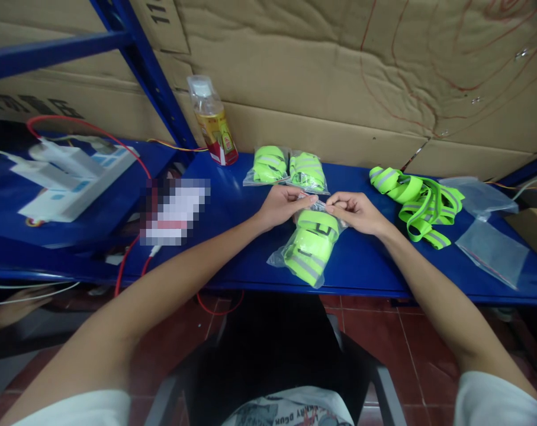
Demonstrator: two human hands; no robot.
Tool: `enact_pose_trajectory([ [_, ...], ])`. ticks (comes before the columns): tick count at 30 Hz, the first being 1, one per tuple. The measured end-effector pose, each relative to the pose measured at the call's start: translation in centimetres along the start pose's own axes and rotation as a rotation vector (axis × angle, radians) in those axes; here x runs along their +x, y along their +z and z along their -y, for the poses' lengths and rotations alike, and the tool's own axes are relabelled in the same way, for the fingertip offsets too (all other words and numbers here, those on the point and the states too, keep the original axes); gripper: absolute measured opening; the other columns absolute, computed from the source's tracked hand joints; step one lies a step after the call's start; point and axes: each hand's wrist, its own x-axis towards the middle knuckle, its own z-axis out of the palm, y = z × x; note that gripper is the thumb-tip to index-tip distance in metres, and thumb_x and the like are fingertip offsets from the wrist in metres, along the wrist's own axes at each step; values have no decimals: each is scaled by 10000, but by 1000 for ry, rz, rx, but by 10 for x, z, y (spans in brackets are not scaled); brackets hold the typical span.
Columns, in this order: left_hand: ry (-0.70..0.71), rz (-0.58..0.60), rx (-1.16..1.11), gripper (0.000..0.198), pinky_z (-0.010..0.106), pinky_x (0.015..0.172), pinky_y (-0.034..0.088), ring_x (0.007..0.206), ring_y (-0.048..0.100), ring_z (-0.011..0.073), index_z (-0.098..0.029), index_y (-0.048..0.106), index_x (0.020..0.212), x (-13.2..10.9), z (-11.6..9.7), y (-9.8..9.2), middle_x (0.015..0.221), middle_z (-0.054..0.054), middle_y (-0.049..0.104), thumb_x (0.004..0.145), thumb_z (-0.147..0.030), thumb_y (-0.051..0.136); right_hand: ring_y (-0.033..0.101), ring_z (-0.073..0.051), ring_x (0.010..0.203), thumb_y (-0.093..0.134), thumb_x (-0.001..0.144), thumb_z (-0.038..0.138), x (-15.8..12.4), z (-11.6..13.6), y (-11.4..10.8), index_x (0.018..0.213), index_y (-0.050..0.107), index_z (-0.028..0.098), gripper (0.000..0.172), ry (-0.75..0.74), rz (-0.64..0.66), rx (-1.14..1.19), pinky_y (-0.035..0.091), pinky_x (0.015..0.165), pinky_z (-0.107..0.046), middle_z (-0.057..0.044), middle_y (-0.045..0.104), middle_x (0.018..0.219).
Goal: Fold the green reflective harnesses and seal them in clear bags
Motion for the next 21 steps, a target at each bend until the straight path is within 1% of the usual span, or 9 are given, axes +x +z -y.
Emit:
enact_pose_trajectory([
  [3, 8, 40, 19, 349, 236, 524, 496, 562, 651, 111, -176, 771, 728, -3, -5, -2, 689, 28, 772, 828, -485, 899, 426, -55, 397, 830, 936, 591, -2, 1, -3, 1055, 736, 167, 449, 53, 101, -19, 308, 416, -178, 96, 555, 501],
  [6, 34, 62, 27, 348, 229, 549, 487, 591, 658, 107, -177, 788, 733, -6, -10, -1, 704, 31, 779, 824, -493, 902, 508, -77, 392, 820, 925, 634, -4, 3, -3, 1165, 753, 160, 535, 107, 251, -32, 365, 386, -180, 77, 622, 542],
  [8, 37, 43, 27, 379, 232, 562, 492, 607, 658, 110, -176, 791, 729, -5, -11, 2, 712, 33, 778, 814, -526, 906, 551, -88, 402, 776, 949, 668, -5, 4, -1, 1120, 783, 156, 540, 129, 299, -38, 391, 379, -181, 55, 642, 545],
  [9, 34, 12, 13, 404, 235, 575, 506, 623, 667, 114, -176, 794, 738, -4, -11, 3, 729, 36, 783, 814, -558, 902, 554, -92, 394, 747, 967, 681, -6, 3, -1, 1053, 797, 155, 536, 135, 282, -37, 392, 372, -182, 43, 636, 526],
  [11, -7, -69, -62, 478, 247, 617, 554, 675, 706, 134, -181, 811, 824, 1, -11, 3, 786, 48, 799, 837, -657, 858, 539, -100, 364, 731, 974, 698, -5, 1, -2, 925, 805, 161, 544, 136, 164, -15, 393, 348, -195, 23, 626, 494],
  [14, -109, -160, -248, 658, 299, 721, 636, 821, 791, 198, -187, 807, 1039, 8, -14, -3, 938, 93, 833, 909, -820, 685, 547, -122, 365, 777, 916, 729, 0, -6, -12, 882, 807, 193, 538, 28, -167, 64, 451, 334, -245, -2, 677, 577],
  [16, -114, -213, -336, 725, 343, 816, 666, 947, 819, 242, -188, 770, 1119, 11, -16, -9, 1040, 119, 841, 943, -867, 585, 625, -157, 438, 718, 935, 775, 5, -11, -23, 1002, 823, 234, 555, -125, -415, 50, 539, 388, -290, -14, 717, 677],
  [18, -51, -290, -370, 699, 372, 904, 670, 1034, 822, 259, -196, 725, 1167, 11, -17, -13, 1109, 122, 835, 964, -847, 571, 758, -218, 622, 586, 1000, 806, 8, -14, -35, 1221, 807, 287, 606, -270, -596, -51, 654, 543, -360, -41, 776, 823],
  [21, 58, -364, -301, 546, 371, 910, 670, 983, 826, 236, -216, 662, 1200, 9, -17, -12, 1130, 101, 818, 960, -706, 696, 835, -294, 995, 516, 1060, 754, 8, -19, -48, 1481, 708, 320, 635, -361, -688, -275, 711, 856, -479, -89, 832, 1149],
])
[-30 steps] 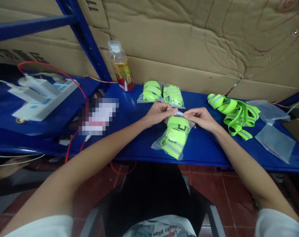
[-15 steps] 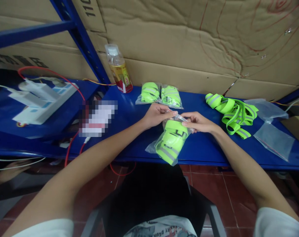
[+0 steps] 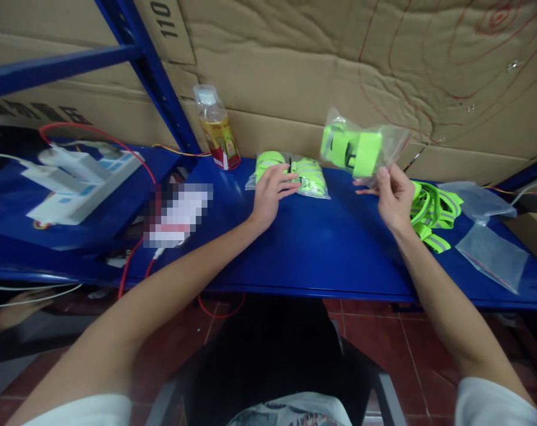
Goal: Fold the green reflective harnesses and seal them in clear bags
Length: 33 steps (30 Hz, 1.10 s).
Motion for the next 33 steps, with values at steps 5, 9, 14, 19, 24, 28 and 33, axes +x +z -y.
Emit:
enact_pose_trajectory([
  [5, 89, 84, 258, 272, 271, 628, 596, 736, 744, 150, -232, 622, 1092, -8, 11, 4, 963, 43, 777, 962, -446, 726, 659, -389, 1430, 570, 1075, 598, -5, -18, -6, 1320, 835, 248, 502, -136, 302, -449, 494, 1233, -655, -152, 728, 1477],
  [9, 332, 274, 666, 131, 279, 678, 543, 814, 703, 157, -221, 699, 984, -17, 11, 2, 908, 37, 770, 997, -339, 645, 566, -425, 1524, 596, 1055, 568, -7, -25, -6, 1246, 854, 222, 472, -119, 410, -576, 457, 1245, -688, -180, 627, 1596],
  [14, 571, 545, 974, 143, 432, 1019, 545, 1050, 703, 240, -235, 745, 975, -24, 10, 3, 1046, 57, 801, 1011, -323, 638, 466, -429, 1603, 598, 1067, 571, -14, -1, 5, 1340, 790, 222, 483, -240, 370, -626, 333, 1323, -706, -166, 496, 1729],
  [19, 475, 459, 1024, 139, 441, 1005, 549, 1033, 720, 254, -206, 720, 1043, -16, 19, -2, 1070, 79, 804, 943, -188, 624, 377, -392, 1671, 613, 1074, 575, -34, 26, 38, 1625, 571, 171, 685, -455, 640, -608, 210, 1405, -650, -192, 440, 1768],
  [24, 333, 268, 908, 223, 362, 907, 551, 951, 733, 206, -194, 677, 1035, -9, 21, -8, 1030, 71, 789, 962, -95, 491, 415, -386, 1655, 573, 1063, 698, -48, 25, 52, 1741, 386, 137, 899, -360, 859, -517, 393, 1343, -613, -228, 394, 1782],
  [28, 307, 316, 962, 203, 381, 902, 545, 921, 706, 216, -195, 703, 1129, -10, 20, -8, 1078, 77, 802, 1022, -205, 530, 269, -424, 1709, 573, 1001, 818, -54, 23, 49, 1780, 297, 194, 1035, -339, 921, -589, 164, 1380, -738, -218, 277, 1827],
  [33, 406, 434, 1054, 343, 488, 1109, 490, 1194, 683, 286, -185, 747, 1247, -14, 20, -4, 1307, 120, 790, 1106, -364, 491, 247, -436, 1715, 617, 972, 825, -58, 34, 51, 1721, 442, 226, 976, -396, 919, -620, 85, 1372, -769, -209, 283, 1830],
])
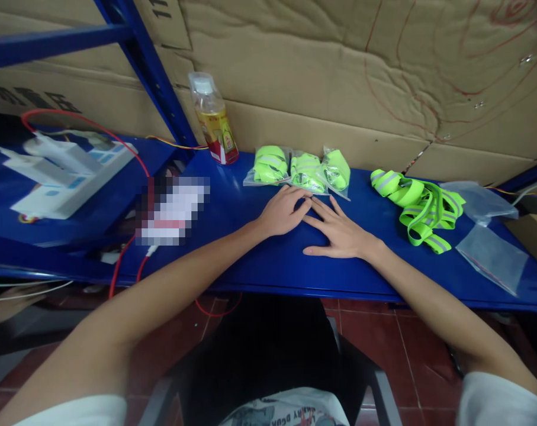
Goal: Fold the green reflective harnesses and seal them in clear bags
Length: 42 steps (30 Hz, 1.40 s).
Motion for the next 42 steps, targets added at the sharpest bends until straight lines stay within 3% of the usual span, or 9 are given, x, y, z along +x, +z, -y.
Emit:
enact_pose_trajectory([
  [5, -16, -1, -111, 387, 458, 1080, 494, 1166, 712, 272, -213, 797, 1122, 3, -1, -2, 1225, 89, 825, 1113, -416, 468, 344, -437, 1679, 670, 962, 786, 5, 27, -6, 1669, 536, 219, 916, -158, -38, 19, 77, 1383, -761, -192, 508, 1721],
  [10, -44, 109, -361, 283, 331, 874, 514, 907, 730, 191, -206, 760, 885, 5, -1, -6, 925, 35, 811, 1016, -280, 520, 349, -464, 1671, 648, 961, 806, 7, 43, -5, 1709, 472, 169, 998, -174, -54, 33, 80, 1383, -768, -217, 536, 1692],
  [15, -42, 89, -441, 327, 287, 754, 480, 800, 678, 158, -201, 716, 878, 4, -6, -6, 885, 28, 770, 1058, -425, 562, 466, -453, 1608, 661, 951, 805, 7, 41, -4, 1718, 462, 200, 997, -171, -65, 51, 84, 1385, -765, -200, 580, 1659],
  [24, -44, 88, -575, 332, 285, 769, 497, 811, 667, 153, -199, 750, 948, 5, -1, -4, 902, 39, 770, 1066, -449, 566, 460, -432, 1619, 637, 957, 822, 8, 42, -5, 1687, 504, 174, 985, -165, -51, 48, 62, 1394, -744, -218, 568, 1665],
  [42, -34, 29, -665, 272, 275, 750, 509, 780, 657, 146, -193, 743, 860, 6, -8, -5, 823, 29, 749, 1029, -336, 585, 471, -430, 1614, 620, 950, 851, 7, 41, -2, 1687, 501, 160, 1017, -162, -67, 32, 112, 1396, -727, -219, 590, 1646],
])
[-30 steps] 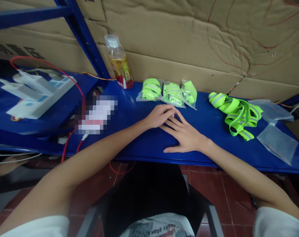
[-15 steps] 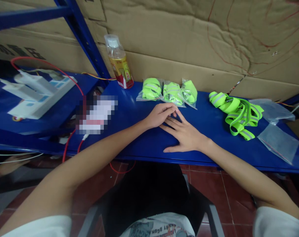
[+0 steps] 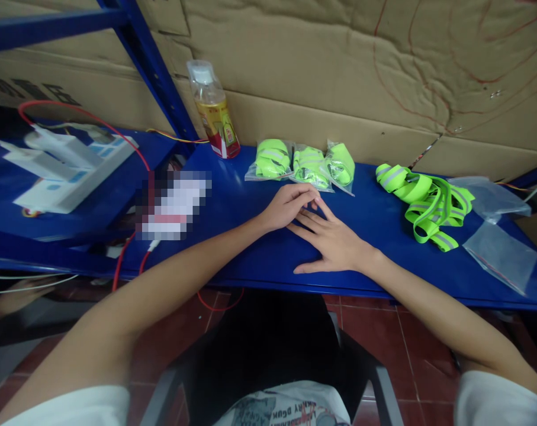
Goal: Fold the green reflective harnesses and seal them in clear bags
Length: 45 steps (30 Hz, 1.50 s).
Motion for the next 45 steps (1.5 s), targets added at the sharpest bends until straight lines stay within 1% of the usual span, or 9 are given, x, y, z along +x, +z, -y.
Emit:
enact_pose_trajectory([
  [3, 24, -4, -24, 272, 267, 747, 500, 764, 652, 138, -185, 745, 850, 0, 0, 1, 806, 24, 746, 1028, -320, 590, 493, -438, 1597, 615, 951, 854, 0, 0, 0, 1687, 499, 154, 1022, -11, -12, -2, 140, 1383, -750, -225, 596, 1637],
  [7, 34, -8, -43, 274, 267, 728, 488, 735, 644, 134, -180, 752, 841, 0, -1, 0, 782, 21, 742, 1020, -308, 589, 514, -430, 1584, 600, 959, 856, 1, -1, -1, 1676, 514, 159, 1003, -21, -13, -23, 122, 1382, -761, -224, 614, 1620],
  [20, 6, -37, -95, 235, 267, 717, 489, 694, 623, 126, -188, 740, 767, -1, -1, 1, 713, 3, 708, 937, -267, 598, 499, -419, 1596, 573, 958, 875, 1, -1, 1, 1660, 523, 101, 1046, -20, -9, -38, 129, 1397, -720, -253, 567, 1654],
  [28, 15, -35, -74, 229, 264, 704, 486, 692, 622, 123, -190, 721, 744, -2, -6, 1, 713, -3, 696, 930, -281, 624, 466, -422, 1618, 571, 960, 874, 0, -1, 1, 1662, 517, 97, 1049, -16, -9, -43, 143, 1393, -724, -253, 537, 1677],
  [33, 20, -32, -79, 213, 263, 693, 494, 682, 621, 122, -190, 724, 755, -3, -4, 0, 713, -4, 690, 926, -265, 621, 470, -425, 1615, 613, 949, 859, 0, -1, 2, 1672, 515, 137, 1026, -14, -22, -17, 164, 1388, -732, -231, 554, 1672],
  [36, 54, -28, -24, 227, 263, 692, 492, 682, 624, 120, -186, 720, 775, -3, -3, 1, 723, -1, 695, 957, -277, 620, 490, -428, 1601, 622, 952, 847, 1, 0, 2, 1663, 529, 139, 1008, -19, -29, -18, 167, 1385, -740, -234, 584, 1645],
  [39, 91, -82, 122, 233, 265, 684, 481, 671, 608, 117, -182, 720, 799, -5, -4, 4, 725, 0, 697, 973, -331, 674, 505, -426, 1591, 596, 966, 849, 1, 0, 1, 1634, 556, 106, 1001, -34, -29, -30, 153, 1384, -744, -252, 623, 1599],
  [41, 91, -113, 193, 255, 266, 679, 477, 666, 603, 117, -182, 720, 791, -5, -6, 6, 717, 2, 701, 979, -351, 688, 513, -420, 1586, 595, 967, 848, 1, 0, 1, 1632, 562, 130, 979, -35, -29, -30, 136, 1383, -752, -236, 636, 1591],
  [45, 62, -72, 215, 373, 268, 683, 486, 666, 628, 120, -190, 744, 766, -6, -10, 5, 749, 20, 756, 1041, -418, 638, 518, -425, 1582, 602, 961, 851, 0, 0, 1, 1633, 564, 144, 977, -26, -29, -31, 108, 1382, -759, -231, 634, 1594],
])
